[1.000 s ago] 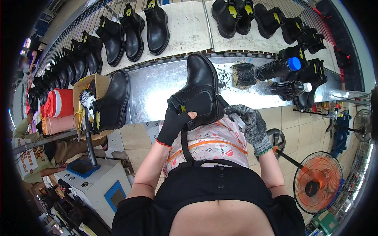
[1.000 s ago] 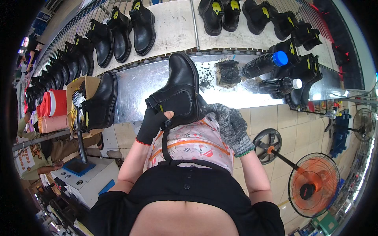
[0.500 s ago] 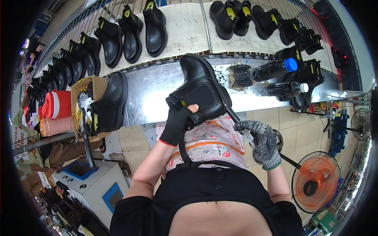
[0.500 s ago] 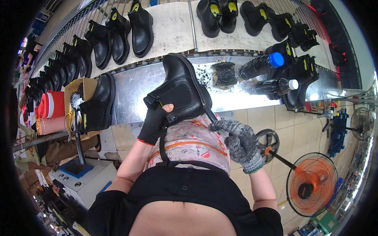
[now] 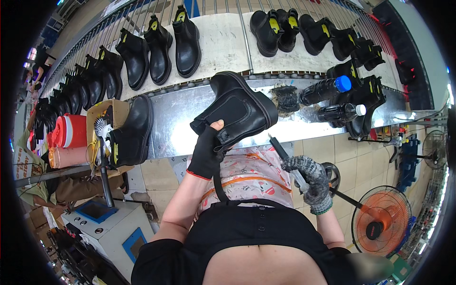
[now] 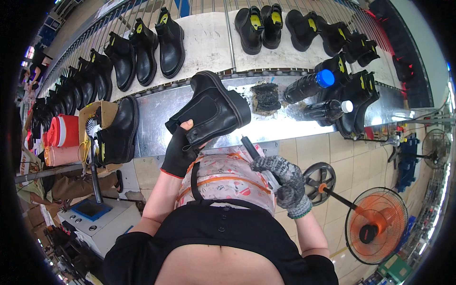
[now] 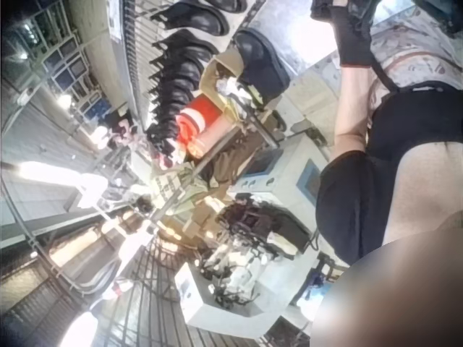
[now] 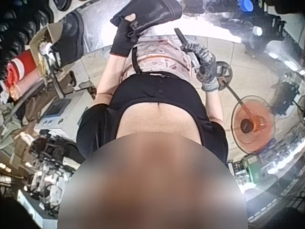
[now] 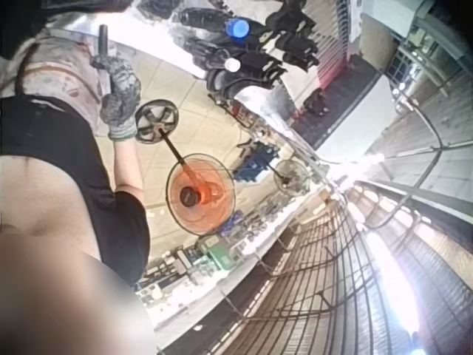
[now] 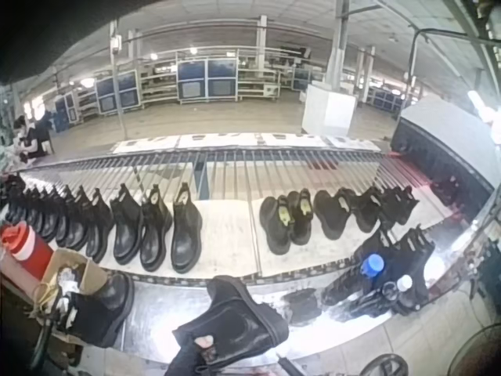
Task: Applying finish or cleaning agent to the seams and edges of black leather boots using a brush.
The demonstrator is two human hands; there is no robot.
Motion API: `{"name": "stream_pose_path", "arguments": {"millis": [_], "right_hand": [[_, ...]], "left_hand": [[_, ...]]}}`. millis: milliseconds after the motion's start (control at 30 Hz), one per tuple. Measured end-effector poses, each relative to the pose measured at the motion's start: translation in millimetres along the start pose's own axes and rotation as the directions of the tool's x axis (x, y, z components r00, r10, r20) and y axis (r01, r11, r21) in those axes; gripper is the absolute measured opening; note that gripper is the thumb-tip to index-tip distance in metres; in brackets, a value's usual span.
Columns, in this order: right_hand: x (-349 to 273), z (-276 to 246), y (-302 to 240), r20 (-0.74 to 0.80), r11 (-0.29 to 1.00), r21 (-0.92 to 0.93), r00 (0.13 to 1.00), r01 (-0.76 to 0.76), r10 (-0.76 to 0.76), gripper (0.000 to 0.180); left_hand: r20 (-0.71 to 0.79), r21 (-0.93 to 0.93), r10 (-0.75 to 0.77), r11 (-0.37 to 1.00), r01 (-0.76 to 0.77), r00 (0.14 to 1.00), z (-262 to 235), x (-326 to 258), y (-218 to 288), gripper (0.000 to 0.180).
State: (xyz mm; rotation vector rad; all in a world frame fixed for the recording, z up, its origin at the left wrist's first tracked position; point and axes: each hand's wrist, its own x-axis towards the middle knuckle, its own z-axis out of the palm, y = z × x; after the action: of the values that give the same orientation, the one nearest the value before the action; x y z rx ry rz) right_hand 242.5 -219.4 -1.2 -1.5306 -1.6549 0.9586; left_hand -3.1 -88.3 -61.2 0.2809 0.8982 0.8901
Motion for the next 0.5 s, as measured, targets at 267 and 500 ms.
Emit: {"name": "stream_pose_path", "arguments": {"millis": [267,500], "right_hand": [[19,42,118,-0.288,0.852,0.509,0.908,-0.125,0.305,0.025],[7,81,142,-0.282,0.901,0.095,0.857,-0.423,0.432,0.05]], "left_hand": [[0.184,0.183,0.008,0.982,-0.042,0.983,-9,71,34,0.043],[0.221,0.416,0.157,0.877,-0.239,0.962,37,227,98,0.033]]}}
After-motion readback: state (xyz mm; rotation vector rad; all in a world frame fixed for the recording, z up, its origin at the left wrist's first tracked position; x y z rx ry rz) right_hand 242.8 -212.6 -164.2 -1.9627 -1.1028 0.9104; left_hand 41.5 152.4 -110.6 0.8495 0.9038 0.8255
